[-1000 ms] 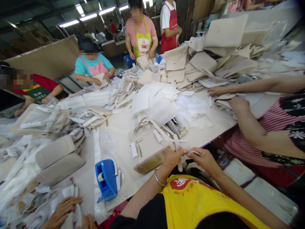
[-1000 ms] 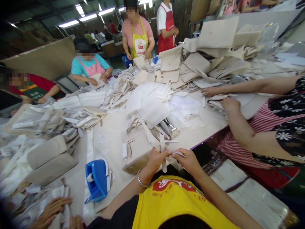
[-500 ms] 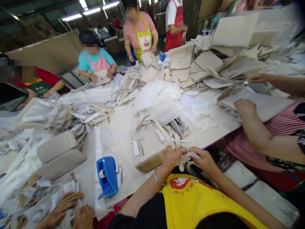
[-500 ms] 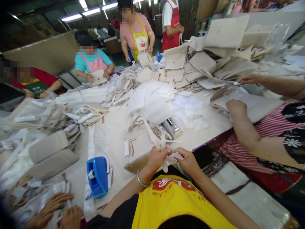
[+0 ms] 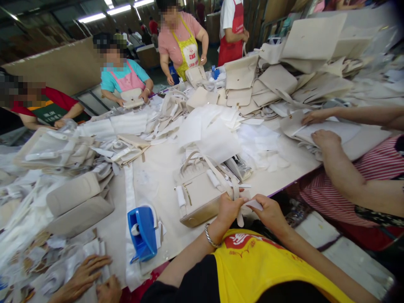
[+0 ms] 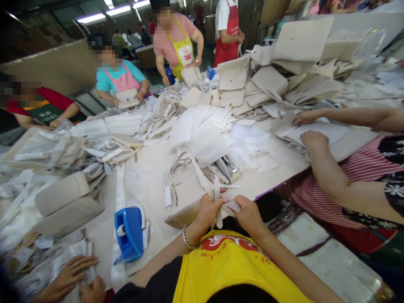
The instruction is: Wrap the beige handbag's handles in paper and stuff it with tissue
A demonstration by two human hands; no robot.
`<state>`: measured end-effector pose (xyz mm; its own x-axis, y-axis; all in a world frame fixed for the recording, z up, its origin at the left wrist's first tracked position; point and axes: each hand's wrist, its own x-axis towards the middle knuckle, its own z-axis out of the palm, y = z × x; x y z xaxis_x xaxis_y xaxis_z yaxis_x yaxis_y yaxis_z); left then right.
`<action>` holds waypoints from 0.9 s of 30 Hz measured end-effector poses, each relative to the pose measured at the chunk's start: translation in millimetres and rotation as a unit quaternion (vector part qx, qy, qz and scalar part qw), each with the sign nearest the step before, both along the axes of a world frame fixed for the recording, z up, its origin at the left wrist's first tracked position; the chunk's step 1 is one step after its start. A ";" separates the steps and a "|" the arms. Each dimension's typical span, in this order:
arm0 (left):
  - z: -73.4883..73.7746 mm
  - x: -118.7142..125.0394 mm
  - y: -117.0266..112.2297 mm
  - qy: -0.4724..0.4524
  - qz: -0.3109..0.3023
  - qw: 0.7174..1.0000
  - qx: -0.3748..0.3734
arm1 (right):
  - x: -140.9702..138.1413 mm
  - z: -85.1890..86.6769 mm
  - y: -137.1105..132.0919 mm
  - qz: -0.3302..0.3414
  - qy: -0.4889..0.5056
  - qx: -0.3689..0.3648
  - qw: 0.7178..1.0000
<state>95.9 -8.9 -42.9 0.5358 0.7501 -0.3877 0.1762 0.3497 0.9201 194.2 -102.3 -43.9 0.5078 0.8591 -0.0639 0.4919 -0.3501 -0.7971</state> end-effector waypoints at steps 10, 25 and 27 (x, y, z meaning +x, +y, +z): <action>4.5 -1.5 3.5 -0.020 -0.081 0.996 0.025 | 13.2 -1.4 2.2 -0.099 0.278 0.013 0.955; -2.7 1.6 1.5 -0.016 -0.069 0.996 0.044 | 9.9 -3.5 0.4 -0.111 0.189 0.042 0.975; -1.9 1.7 0.2 -0.030 -0.071 0.996 0.041 | 8.8 -4.7 1.4 -0.110 0.189 0.038 0.975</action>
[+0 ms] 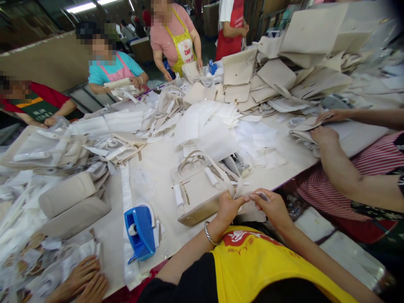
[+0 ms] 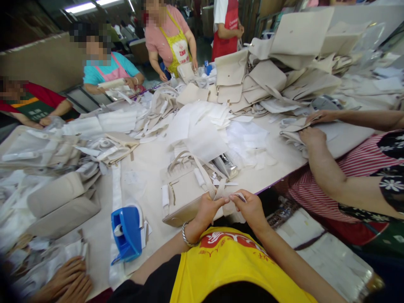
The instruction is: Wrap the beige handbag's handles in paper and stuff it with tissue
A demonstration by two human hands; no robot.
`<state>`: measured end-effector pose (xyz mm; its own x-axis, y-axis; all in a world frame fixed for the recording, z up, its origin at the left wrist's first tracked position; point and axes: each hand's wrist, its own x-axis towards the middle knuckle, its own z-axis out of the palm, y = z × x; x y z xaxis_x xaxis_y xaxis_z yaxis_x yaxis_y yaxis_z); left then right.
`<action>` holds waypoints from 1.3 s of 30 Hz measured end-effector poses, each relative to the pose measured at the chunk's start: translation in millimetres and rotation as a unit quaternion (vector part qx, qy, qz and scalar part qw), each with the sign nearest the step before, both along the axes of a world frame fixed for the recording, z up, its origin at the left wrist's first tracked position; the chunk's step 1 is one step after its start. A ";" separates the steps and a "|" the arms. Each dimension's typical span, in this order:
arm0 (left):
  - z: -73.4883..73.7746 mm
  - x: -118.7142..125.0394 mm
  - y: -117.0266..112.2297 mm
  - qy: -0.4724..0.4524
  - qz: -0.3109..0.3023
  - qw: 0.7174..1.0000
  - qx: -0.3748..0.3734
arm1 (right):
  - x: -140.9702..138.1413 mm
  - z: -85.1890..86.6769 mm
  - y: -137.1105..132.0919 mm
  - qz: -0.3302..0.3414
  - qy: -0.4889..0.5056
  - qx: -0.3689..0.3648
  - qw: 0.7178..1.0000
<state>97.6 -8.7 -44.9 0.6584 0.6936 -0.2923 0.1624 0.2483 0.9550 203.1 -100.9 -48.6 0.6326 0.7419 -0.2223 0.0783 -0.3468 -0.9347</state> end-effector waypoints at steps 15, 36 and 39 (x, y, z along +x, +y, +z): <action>-12.3 -5.6 6.2 0.056 -0.048 0.989 0.128 | 16.6 16.8 1.6 -0.016 0.142 0.027 0.989; 0.4 -5.7 8.1 0.071 -0.134 0.970 0.192 | 39.0 26.4 11.4 0.223 -0.027 -0.114 0.968; -1.8 -5.2 9.0 0.092 -0.151 0.960 0.216 | 38.7 31.5 12.6 0.236 -0.030 -0.092 0.967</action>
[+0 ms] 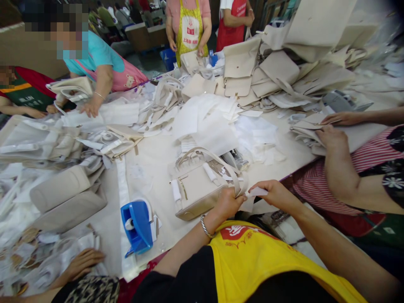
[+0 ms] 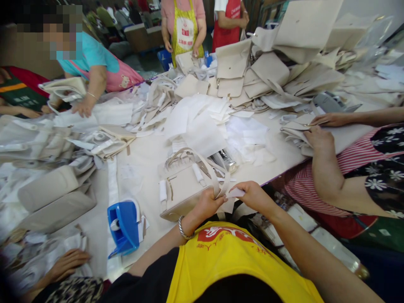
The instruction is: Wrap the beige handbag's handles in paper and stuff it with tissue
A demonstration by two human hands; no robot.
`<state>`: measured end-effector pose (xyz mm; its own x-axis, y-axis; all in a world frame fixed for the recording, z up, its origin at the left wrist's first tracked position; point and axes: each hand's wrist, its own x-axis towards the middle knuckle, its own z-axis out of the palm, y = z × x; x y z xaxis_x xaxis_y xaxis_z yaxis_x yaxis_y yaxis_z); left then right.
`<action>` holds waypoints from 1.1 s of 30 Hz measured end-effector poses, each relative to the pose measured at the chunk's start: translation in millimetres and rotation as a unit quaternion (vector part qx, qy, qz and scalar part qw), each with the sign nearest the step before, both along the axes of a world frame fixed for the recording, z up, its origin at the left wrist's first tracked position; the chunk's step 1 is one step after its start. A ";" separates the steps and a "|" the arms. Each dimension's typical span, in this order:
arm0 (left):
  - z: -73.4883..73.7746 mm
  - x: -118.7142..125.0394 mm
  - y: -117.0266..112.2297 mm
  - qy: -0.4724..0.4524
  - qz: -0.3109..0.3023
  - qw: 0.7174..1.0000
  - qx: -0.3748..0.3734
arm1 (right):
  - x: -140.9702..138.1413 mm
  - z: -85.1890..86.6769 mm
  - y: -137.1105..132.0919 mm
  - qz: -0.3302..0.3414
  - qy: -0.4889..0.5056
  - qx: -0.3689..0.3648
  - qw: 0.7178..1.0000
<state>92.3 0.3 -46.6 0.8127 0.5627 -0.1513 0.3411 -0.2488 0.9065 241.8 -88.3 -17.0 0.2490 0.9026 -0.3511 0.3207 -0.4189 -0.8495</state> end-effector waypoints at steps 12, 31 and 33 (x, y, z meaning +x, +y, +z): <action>-12.1 -1.3 -0.8 -0.016 -0.052 0.998 -0.011 | -12.4 -15.5 -6.2 -0.012 0.031 -0.039 0.999; -6.6 -3.9 -10.2 -0.052 0.177 0.978 -0.096 | -29.9 -24.1 -16.4 -0.209 0.196 -0.013 0.958; -3.5 -3.6 -13.7 -0.052 0.194 0.970 -0.135 | -34.6 -24.5 -17.7 -0.221 0.183 -0.004 0.958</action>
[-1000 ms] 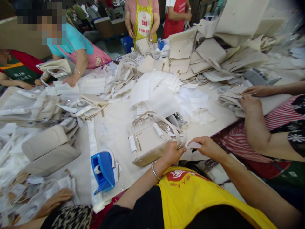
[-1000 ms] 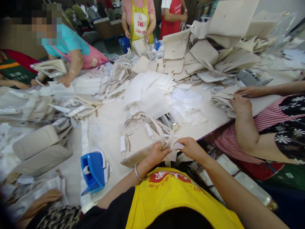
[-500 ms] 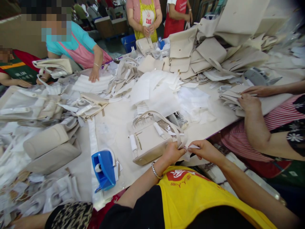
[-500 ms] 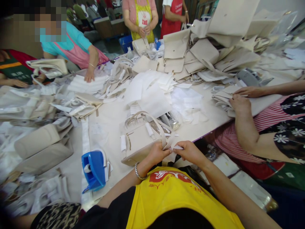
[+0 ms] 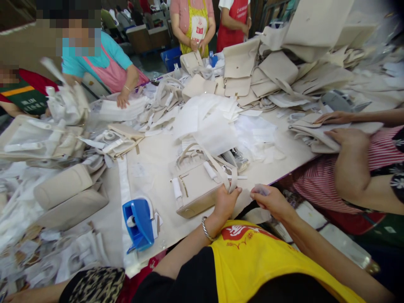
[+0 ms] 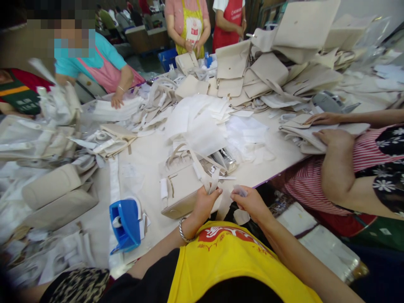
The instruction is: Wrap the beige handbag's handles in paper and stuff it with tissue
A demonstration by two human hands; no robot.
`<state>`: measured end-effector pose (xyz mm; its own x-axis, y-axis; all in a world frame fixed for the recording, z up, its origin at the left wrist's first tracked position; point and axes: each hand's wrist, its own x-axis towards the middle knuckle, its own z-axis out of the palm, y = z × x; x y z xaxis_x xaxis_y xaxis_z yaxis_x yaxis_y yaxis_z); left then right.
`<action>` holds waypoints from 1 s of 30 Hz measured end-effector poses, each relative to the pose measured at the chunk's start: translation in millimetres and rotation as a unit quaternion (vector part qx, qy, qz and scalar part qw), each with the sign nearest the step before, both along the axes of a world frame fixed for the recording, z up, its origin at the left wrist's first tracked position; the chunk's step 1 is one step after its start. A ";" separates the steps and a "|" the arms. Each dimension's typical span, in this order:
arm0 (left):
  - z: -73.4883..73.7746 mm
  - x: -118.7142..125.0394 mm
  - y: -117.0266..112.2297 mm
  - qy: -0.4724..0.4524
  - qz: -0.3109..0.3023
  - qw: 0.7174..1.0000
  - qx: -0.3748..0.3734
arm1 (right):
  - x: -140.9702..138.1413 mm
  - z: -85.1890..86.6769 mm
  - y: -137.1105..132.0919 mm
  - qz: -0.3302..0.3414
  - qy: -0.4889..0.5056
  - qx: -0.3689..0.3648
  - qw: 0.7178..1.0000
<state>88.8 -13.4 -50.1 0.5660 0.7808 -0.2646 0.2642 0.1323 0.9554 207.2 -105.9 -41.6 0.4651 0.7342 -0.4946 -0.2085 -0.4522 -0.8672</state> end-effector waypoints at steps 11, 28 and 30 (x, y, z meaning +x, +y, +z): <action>9.0 5.9 -9.2 0.012 -0.088 0.984 -0.158 | -12.0 -1.4 -5.0 0.029 -0.022 -0.006 0.999; -12.9 19.8 -12.7 -0.034 -0.071 0.970 -0.231 | -3.6 -17.1 -17.0 -0.019 -0.070 -0.003 0.997; -13.0 20.8 -13.6 -0.026 -0.082 0.977 -0.196 | -2.4 -17.7 -19.4 0.027 -0.128 -0.018 0.991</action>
<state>109.6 -27.0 -63.1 0.6955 0.5228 -0.4928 0.2654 0.4504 0.8524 204.8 -125.3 -59.2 0.5388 0.7457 -0.3920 0.0419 -0.4884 -0.8716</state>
